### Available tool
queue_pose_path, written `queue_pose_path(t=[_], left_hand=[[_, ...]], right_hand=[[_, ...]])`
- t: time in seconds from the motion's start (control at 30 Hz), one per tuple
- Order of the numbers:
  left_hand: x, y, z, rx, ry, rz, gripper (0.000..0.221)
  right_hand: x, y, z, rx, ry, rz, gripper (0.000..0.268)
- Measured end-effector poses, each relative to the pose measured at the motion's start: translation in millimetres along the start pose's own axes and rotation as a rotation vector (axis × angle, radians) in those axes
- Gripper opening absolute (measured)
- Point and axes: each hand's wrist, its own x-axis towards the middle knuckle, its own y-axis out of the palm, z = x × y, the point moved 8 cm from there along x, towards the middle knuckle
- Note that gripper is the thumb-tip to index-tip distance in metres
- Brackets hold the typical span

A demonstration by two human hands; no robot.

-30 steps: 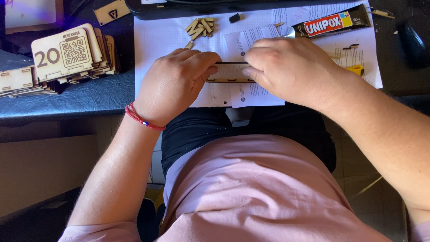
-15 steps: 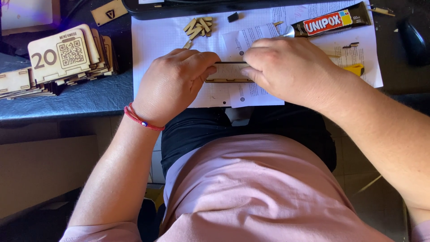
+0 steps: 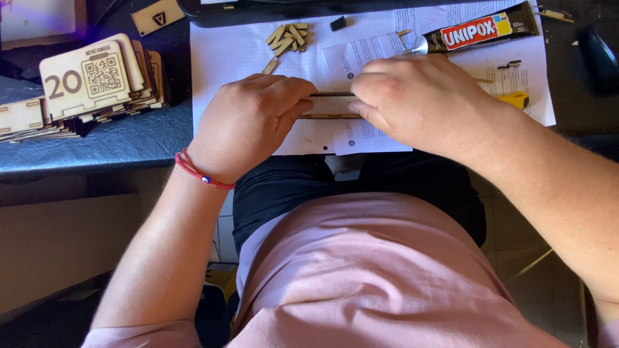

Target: Applying glue to the edges of laser-cut wooden components and assembling them into a small structure.

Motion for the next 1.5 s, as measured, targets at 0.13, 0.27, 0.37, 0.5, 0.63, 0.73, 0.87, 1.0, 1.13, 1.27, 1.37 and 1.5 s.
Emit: queue_pose_path(t=[0.13,0.27,0.37,0.5,0.63,0.73,0.87,1.0,1.13,1.27,1.37,1.5], left_hand=[[5,7,2,0.173,-0.042,0.118,0.012],[12,16,3,0.325,-0.064,0.278,0.016],[12,17,7,0.293,-0.073,0.295,0.014],[10,13,5,0.28,0.014,0.191,0.015],[8,15,5,0.222,-0.005,0.179,0.023],[7,12,0,0.21,0.011,0.17,0.018],[6,12,2,0.19,0.018,0.134,0.016],[5,10,-1,0.188,0.014,0.12,0.009],[5,12,-1,0.217,-0.007,0.167,0.016],[16,17,0,0.376,-0.088,0.405,0.007],[18,34,-3,0.56,-0.001,0.443,0.013],[20,36,1,0.491,-0.031,0.53,0.014]], right_hand=[[4,1,2,-0.024,0.005,0.061,0.028],[8,2,4,-0.045,0.022,0.146,0.025],[9,0,5,-0.021,-0.011,0.12,0.025],[13,-4,14,-0.032,-0.003,0.303,0.022],[9,7,7,-0.027,0.04,0.354,0.02],[7,7,11,-0.021,0.007,0.324,0.023],[9,11,4,0.049,0.0,0.274,0.021],[6,2,2,0.039,-0.091,0.027,0.025],[7,11,4,0.06,-0.106,0.159,0.025],[9,8,6,-0.084,-0.106,0.128,0.007],[7,5,8,-0.028,-0.115,0.086,0.009],[6,8,6,-0.002,-0.135,0.003,0.006]])
